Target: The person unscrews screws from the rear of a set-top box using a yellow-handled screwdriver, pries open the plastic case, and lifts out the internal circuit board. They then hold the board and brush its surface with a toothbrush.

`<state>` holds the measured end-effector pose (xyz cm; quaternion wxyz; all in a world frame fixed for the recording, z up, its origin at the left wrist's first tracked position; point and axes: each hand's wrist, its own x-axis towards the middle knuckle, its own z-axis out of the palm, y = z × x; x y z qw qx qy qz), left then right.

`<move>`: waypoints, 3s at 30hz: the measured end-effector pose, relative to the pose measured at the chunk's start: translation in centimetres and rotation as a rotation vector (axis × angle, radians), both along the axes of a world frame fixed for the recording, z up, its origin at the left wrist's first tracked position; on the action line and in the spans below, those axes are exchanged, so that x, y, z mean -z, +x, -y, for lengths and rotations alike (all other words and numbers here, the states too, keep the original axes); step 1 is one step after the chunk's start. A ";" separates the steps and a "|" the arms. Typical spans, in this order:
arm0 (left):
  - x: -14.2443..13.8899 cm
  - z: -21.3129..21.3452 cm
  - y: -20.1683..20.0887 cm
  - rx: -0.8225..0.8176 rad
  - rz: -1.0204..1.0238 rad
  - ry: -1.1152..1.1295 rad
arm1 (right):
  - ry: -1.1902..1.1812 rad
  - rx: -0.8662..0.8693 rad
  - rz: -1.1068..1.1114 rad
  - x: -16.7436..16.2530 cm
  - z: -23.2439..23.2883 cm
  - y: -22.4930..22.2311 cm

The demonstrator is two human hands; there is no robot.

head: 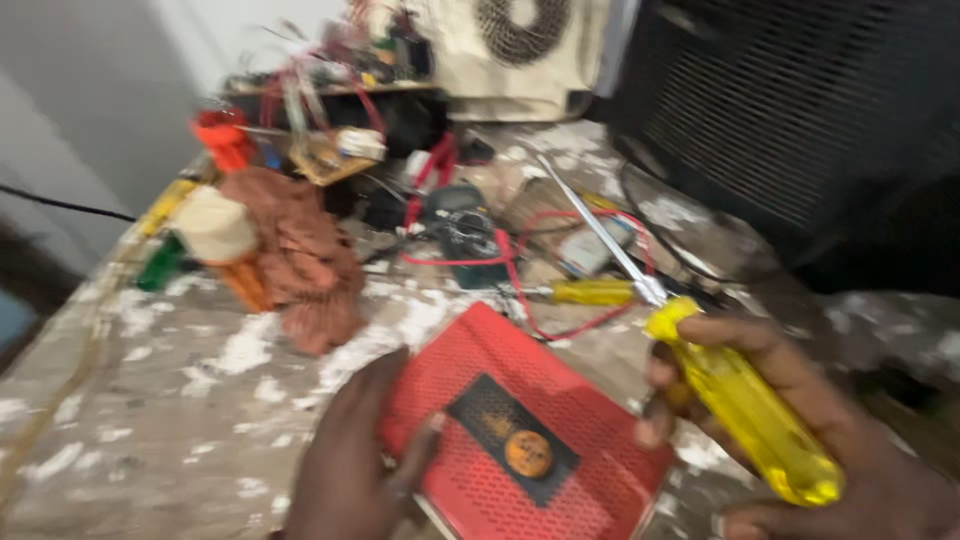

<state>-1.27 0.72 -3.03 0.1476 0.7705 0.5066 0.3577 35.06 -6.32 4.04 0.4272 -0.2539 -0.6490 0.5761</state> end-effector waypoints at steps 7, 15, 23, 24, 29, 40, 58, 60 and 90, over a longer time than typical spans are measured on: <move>-0.7 0.4 0.6 -0.011 0.018 -0.005 | 0.249 0.154 0.450 2.0 0.2 -0.7; -1.8 1.2 1.3 -0.021 0.051 -0.008 | 0.528 0.141 0.627 1.7 0.1 -2.7; -2.8 1.2 2.2 -0.158 0.037 -0.122 | 0.466 0.104 0.614 2.2 0.2 -2.8; -2.8 1.3 2.4 -0.171 0.045 -0.144 | 0.457 0.096 0.598 2.3 0.3 -2.7; -2.5 1.5 2.5 -0.148 0.033 -0.020 | 0.175 0.173 0.526 2.8 0.2 -2.8; -1.9 1.3 6.1 -0.136 0.113 0.117 | 0.091 0.513 0.130 2.6 -1.3 -4.4; -2.3 0.7 9.3 -0.071 0.197 -0.042 | 0.192 0.580 0.177 2.5 -3.2 0.3; -2.5 0.8 9.2 -0.073 0.209 -0.051 | 0.231 0.562 0.190 2.3 -3.2 0.3; 1.9 -1.1 5.7 0.022 1.221 0.032 | 0.059 0.294 -0.495 3.7 -3.8 1.1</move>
